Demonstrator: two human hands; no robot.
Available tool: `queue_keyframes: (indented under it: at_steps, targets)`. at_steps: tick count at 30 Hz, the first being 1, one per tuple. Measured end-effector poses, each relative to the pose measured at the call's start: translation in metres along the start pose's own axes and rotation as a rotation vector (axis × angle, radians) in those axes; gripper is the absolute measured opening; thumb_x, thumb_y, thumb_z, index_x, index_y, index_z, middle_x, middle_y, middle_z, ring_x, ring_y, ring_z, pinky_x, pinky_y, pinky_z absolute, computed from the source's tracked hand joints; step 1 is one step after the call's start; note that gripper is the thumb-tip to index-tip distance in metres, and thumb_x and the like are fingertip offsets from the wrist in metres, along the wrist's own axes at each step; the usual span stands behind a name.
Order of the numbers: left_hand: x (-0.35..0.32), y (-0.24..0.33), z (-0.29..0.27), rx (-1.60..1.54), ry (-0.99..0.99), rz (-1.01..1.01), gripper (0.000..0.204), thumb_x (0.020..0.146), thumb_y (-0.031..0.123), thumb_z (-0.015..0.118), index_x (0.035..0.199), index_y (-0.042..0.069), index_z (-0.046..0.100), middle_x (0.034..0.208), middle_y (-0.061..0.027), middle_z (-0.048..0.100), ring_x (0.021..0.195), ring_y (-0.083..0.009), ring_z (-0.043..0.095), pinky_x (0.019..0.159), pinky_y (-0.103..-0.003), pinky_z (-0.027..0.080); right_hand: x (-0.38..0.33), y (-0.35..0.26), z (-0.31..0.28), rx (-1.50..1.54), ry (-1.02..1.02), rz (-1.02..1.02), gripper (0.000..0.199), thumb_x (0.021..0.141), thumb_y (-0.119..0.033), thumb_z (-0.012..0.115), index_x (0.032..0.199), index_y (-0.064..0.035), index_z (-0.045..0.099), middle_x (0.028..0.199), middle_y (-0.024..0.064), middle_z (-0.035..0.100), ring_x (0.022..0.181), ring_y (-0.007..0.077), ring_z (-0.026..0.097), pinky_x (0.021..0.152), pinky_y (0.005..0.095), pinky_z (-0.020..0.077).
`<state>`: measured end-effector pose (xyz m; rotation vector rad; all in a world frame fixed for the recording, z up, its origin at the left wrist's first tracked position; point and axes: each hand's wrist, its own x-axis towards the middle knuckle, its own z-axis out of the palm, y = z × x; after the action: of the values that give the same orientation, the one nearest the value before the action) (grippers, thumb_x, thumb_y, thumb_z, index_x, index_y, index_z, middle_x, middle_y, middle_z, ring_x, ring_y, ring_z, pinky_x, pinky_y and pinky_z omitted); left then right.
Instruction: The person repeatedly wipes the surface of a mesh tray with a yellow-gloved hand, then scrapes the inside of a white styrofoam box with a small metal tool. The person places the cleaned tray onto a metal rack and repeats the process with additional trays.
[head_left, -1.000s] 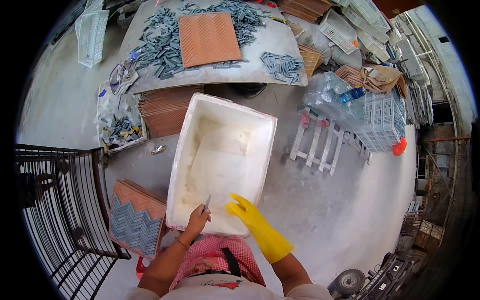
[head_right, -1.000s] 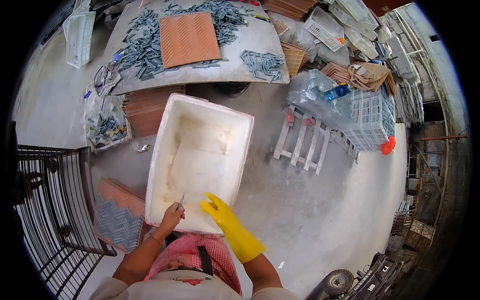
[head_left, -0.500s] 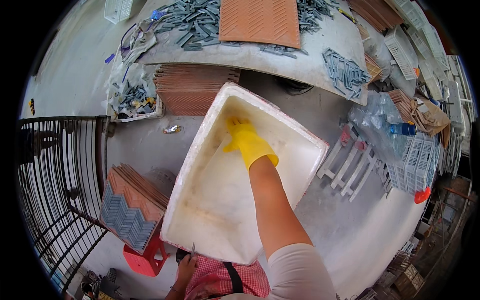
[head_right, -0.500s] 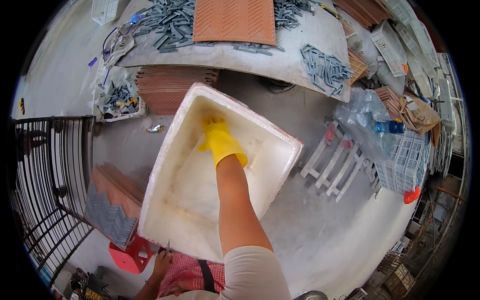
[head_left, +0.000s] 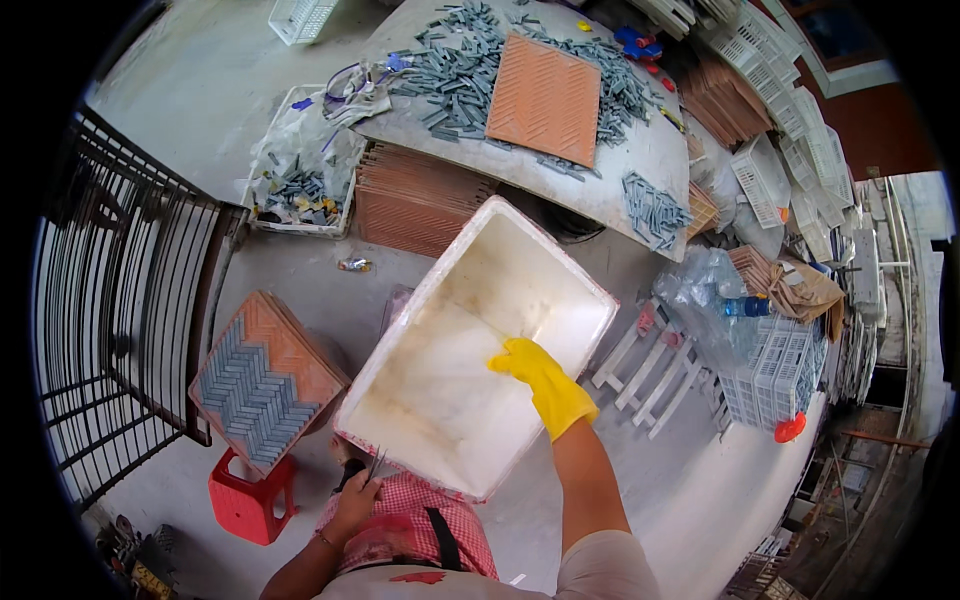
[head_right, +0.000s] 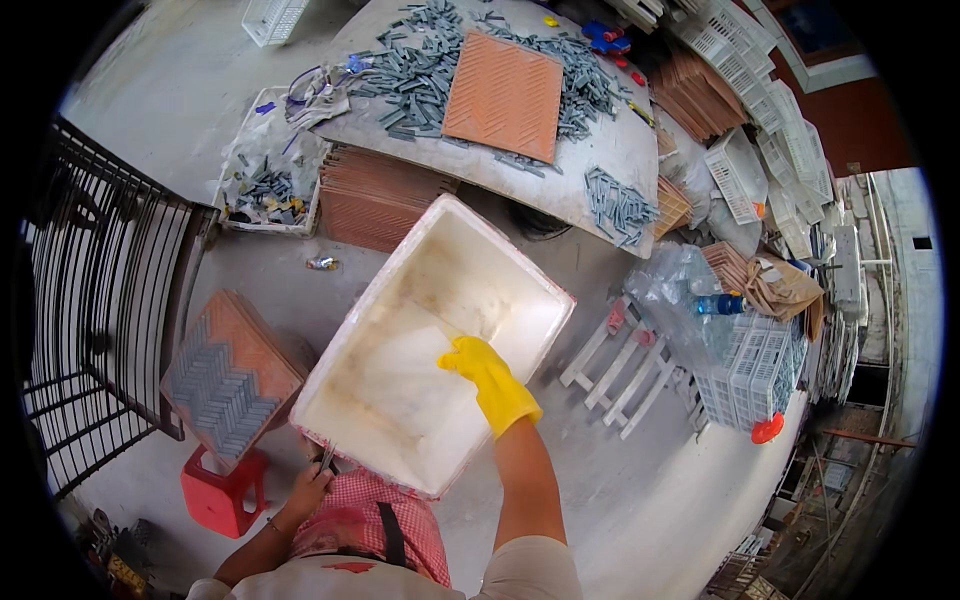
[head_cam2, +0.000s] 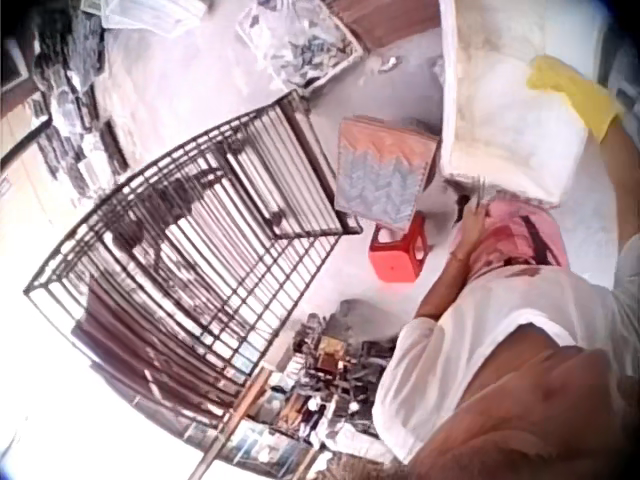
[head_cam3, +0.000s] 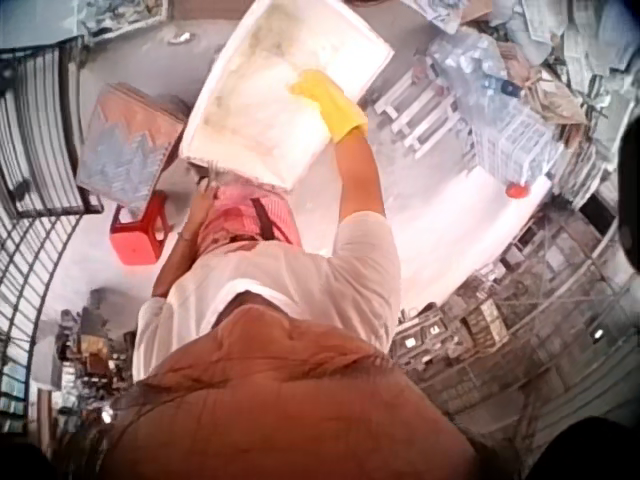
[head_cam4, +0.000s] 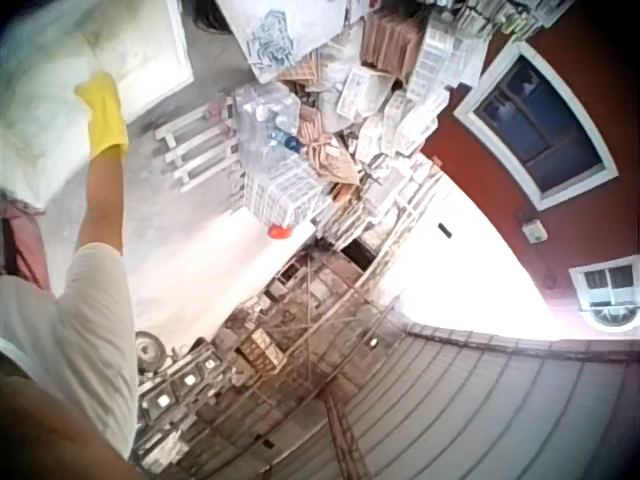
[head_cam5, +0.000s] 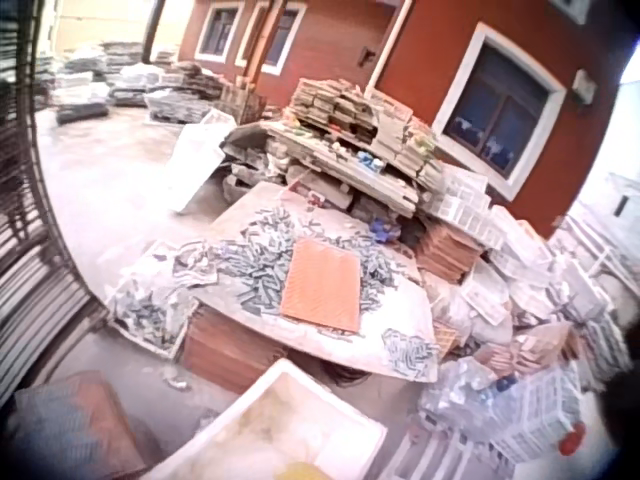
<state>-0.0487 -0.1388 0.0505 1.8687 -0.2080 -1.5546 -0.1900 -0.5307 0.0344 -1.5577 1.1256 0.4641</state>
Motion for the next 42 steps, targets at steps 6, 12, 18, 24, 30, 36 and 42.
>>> queue_keyframes:
  at_steps: [6,12,18,24,30,36,42]
  targets:
    - [-0.037,-0.01,-0.055,-0.012,0.059,0.184,0.025,0.084,0.017,0.047,0.066,0.0,0.047,0.055,-0.0072,0.049,0.053,-0.0154,0.049,0.051,-0.03,0.038,-0.157,-0.057,0.011,0.077,0.43,-0.098,0.033,0.073,-0.022,0.065,0.094,0.002,0.058,0.085,0.0097,0.062,0.075,0.0178,0.057,0.068,0.0286,0.0447]
    - [-0.038,-0.077,-0.094,-0.083,0.146,0.402,0.025,0.083,0.018,0.049,0.065,0.0,0.049,0.053,-0.0081,0.05,0.054,-0.0178,0.051,0.051,-0.03,0.039,-0.255,-0.082,0.008,-0.089,0.723,-0.277,0.024,0.078,-0.022,0.058,0.088,-0.0003,0.06,0.081,0.0086,0.063,0.072,0.0185,0.057,0.068,0.0295,0.0437]
    - [-0.066,-0.069,-0.128,-0.119,0.186,0.472,0.023,0.082,0.016,0.048,0.066,0.0,0.051,0.052,-0.0074,0.051,0.048,-0.0166,0.051,0.048,-0.03,0.04,-0.321,-0.119,0.018,-0.046,0.928,-0.336,0.017,0.08,-0.012,0.056,0.09,0.0006,0.061,0.084,0.0057,0.063,0.075,0.0156,0.058,0.069,0.0241,0.0441]
    - [-0.068,-0.082,-0.149,-0.175,0.221,0.548,0.023,0.083,0.016,0.047,0.067,0.0,0.051,0.053,-0.0076,0.052,0.046,-0.0164,0.05,0.047,-0.03,0.039,-0.345,-0.145,0.038,-0.143,0.996,-0.638,0.017,0.083,-0.006,0.051,0.094,0.0003,0.062,0.087,0.0054,0.063,0.077,0.014,0.058,0.073,0.0241,0.0432]
    - [-0.07,-0.102,-0.164,-0.221,0.24,0.591,0.022,0.083,0.016,0.047,0.068,0.0,0.052,0.053,-0.0072,0.051,0.046,-0.0162,0.05,0.046,-0.03,0.039,-0.359,-0.179,0.054,-0.185,1.012,-0.796,0.022,0.085,-0.006,0.045,0.099,0.0006,0.06,0.088,0.0082,0.063,0.079,0.015,0.058,0.072,0.0253,0.0433]
    - [-0.077,-0.127,-0.185,-0.267,0.224,0.586,0.016,0.081,0.013,0.045,0.077,-0.001,0.052,0.057,-0.0047,0.048,0.047,-0.0128,0.047,0.046,-0.027,0.039,-0.38,-0.239,0.089,-0.335,1.066,-0.89,0.022,0.087,-0.008,0.044,0.098,0.0002,0.06,0.085,0.0082,0.063,0.074,0.0154,0.058,0.068,0.0248,0.0438]
    - [-0.091,-0.124,-0.187,-0.325,0.21,0.614,0.014,0.081,0.011,0.044,0.079,0.0,0.052,0.058,-0.0049,0.048,0.047,-0.0128,0.047,0.044,-0.027,0.039,-0.386,-0.226,0.051,-0.561,1.241,-0.803,0.019,0.088,-0.014,0.044,0.093,-0.0048,0.06,0.077,0.0097,0.063,0.069,0.0196,0.061,0.062,0.0277,0.0456]
